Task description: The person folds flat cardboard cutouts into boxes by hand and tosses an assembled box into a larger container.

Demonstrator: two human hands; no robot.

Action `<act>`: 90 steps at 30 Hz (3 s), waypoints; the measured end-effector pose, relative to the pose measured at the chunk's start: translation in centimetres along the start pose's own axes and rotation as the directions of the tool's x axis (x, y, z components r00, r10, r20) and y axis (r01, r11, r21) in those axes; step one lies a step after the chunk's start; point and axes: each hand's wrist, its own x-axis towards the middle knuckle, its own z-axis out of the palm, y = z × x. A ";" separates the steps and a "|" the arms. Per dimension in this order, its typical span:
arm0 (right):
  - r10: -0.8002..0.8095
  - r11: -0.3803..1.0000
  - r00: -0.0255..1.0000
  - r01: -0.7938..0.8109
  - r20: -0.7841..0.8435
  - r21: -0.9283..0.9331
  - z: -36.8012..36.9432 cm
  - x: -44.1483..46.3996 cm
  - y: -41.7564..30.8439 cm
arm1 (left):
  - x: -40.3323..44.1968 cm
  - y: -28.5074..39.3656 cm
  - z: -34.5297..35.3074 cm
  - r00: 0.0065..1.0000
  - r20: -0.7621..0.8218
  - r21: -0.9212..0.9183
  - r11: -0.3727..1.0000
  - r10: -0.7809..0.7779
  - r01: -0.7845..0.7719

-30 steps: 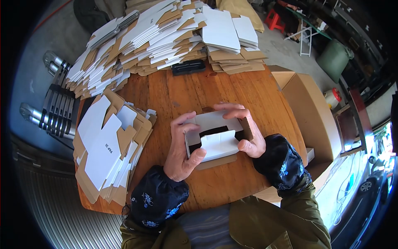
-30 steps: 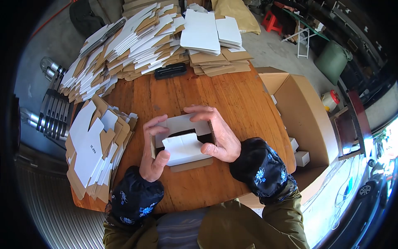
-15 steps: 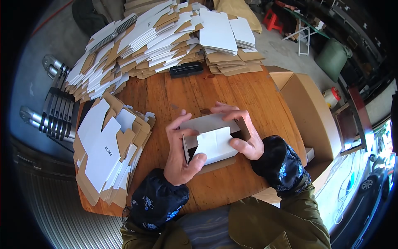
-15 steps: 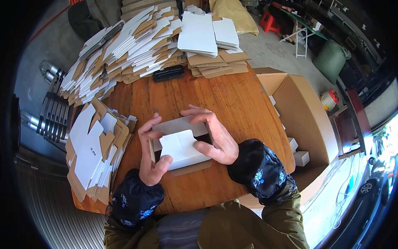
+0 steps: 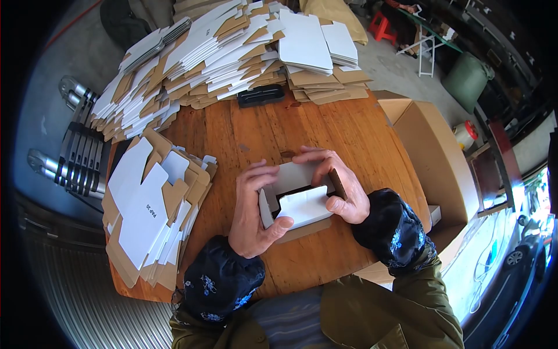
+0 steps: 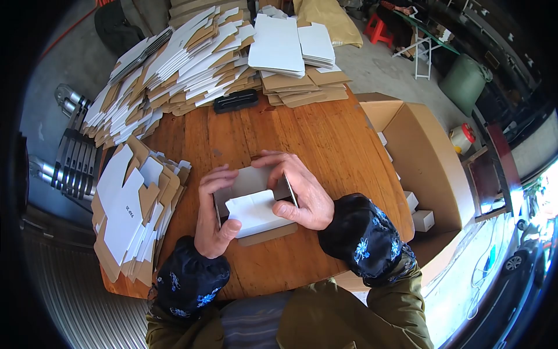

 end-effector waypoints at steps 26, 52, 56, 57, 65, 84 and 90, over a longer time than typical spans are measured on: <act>-0.236 0.966 0.970 0.227 0.061 0.128 -0.8 0.2 -1.5 | 0.3 1.6 -0.3 0.971 0.133 -0.223 0.949 -0.197 0.223; 0.162 0.951 0.984 -0.177 0.080 0.254 0.2 0.0 -1.7 | 0.5 1.7 -1.0 0.940 0.278 -0.139 0.959 -0.200 0.246; 0.205 0.902 0.977 -0.213 0.061 0.377 0.4 0.1 -1.8 | 0.5 1.7 -1.1 0.940 0.282 -0.108 0.967 -0.194 0.232; 0.224 0.879 0.973 -0.228 0.060 0.418 0.4 0.1 -1.9 | 0.5 1.7 -1.1 0.939 0.282 -0.104 0.967 -0.195 0.232; 0.274 0.948 0.957 -0.285 0.093 0.139 0.3 0.7 -2.2 | 0.3 1.3 -1.0 0.946 0.283 -0.090 0.977 -0.160 0.192; 0.304 0.940 0.950 -0.312 0.074 0.140 0.1 0.3 -2.5 | -0.2 2.0 0.3 0.976 0.117 -0.133 0.971 -0.184 0.199; 0.319 0.934 0.945 -0.326 0.068 0.144 0.1 0.2 -2.4 | -0.3 1.8 0.1 0.979 0.127 -0.108 0.979 -0.161 0.175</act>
